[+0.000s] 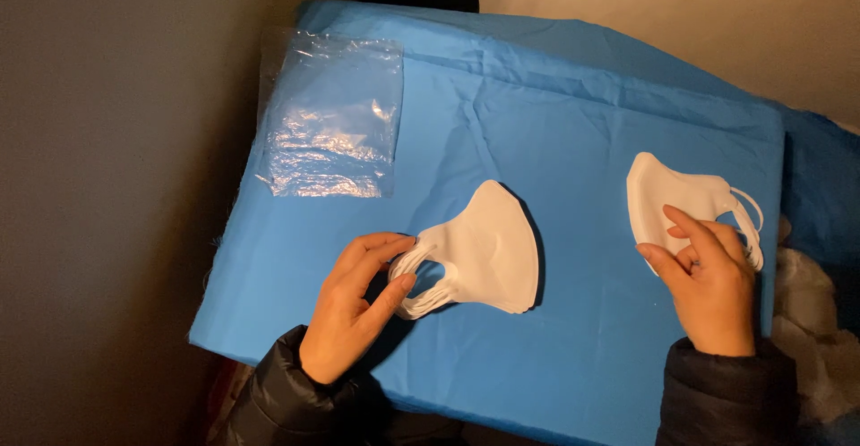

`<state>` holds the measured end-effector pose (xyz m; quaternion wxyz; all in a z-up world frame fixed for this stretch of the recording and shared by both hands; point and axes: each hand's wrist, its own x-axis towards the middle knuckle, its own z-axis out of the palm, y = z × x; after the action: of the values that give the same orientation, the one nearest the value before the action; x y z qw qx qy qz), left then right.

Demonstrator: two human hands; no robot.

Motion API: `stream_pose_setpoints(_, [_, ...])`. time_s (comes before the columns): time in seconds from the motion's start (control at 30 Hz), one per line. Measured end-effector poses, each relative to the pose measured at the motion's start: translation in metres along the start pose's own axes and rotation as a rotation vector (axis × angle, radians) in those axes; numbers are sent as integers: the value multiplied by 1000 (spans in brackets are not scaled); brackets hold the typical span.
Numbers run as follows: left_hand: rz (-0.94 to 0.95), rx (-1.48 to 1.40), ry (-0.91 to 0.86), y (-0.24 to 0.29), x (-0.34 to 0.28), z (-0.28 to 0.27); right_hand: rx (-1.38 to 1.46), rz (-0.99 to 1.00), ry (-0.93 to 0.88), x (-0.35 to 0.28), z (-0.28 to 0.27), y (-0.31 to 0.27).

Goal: Stacking white face masks and putting them into a clear plastic bag.

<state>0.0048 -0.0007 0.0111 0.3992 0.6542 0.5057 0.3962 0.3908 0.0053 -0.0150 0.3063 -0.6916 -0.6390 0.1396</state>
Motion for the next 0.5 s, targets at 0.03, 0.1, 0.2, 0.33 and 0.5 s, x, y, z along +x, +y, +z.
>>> stream_pose_setpoints(0.03, [0,-1,-1,0,0,0,-1,1,0,0,0,0])
stream_pose_setpoints(0.1, [-7,-17,-6,-1,0,0,-26,-18,1,1,-1,0])
stream_pose_setpoints(0.2, [-3,-2,-10,0,-1,-1,-79,-76,16,1,-1,7])
stream_pose_setpoints(0.33, [-3,5,-17,1,0,-1,-12,-7,-9,1,-4,4])
stream_pose_setpoints(0.5, [5,-14,-14,1,0,-2,-38,-9,0,-1,-10,10])
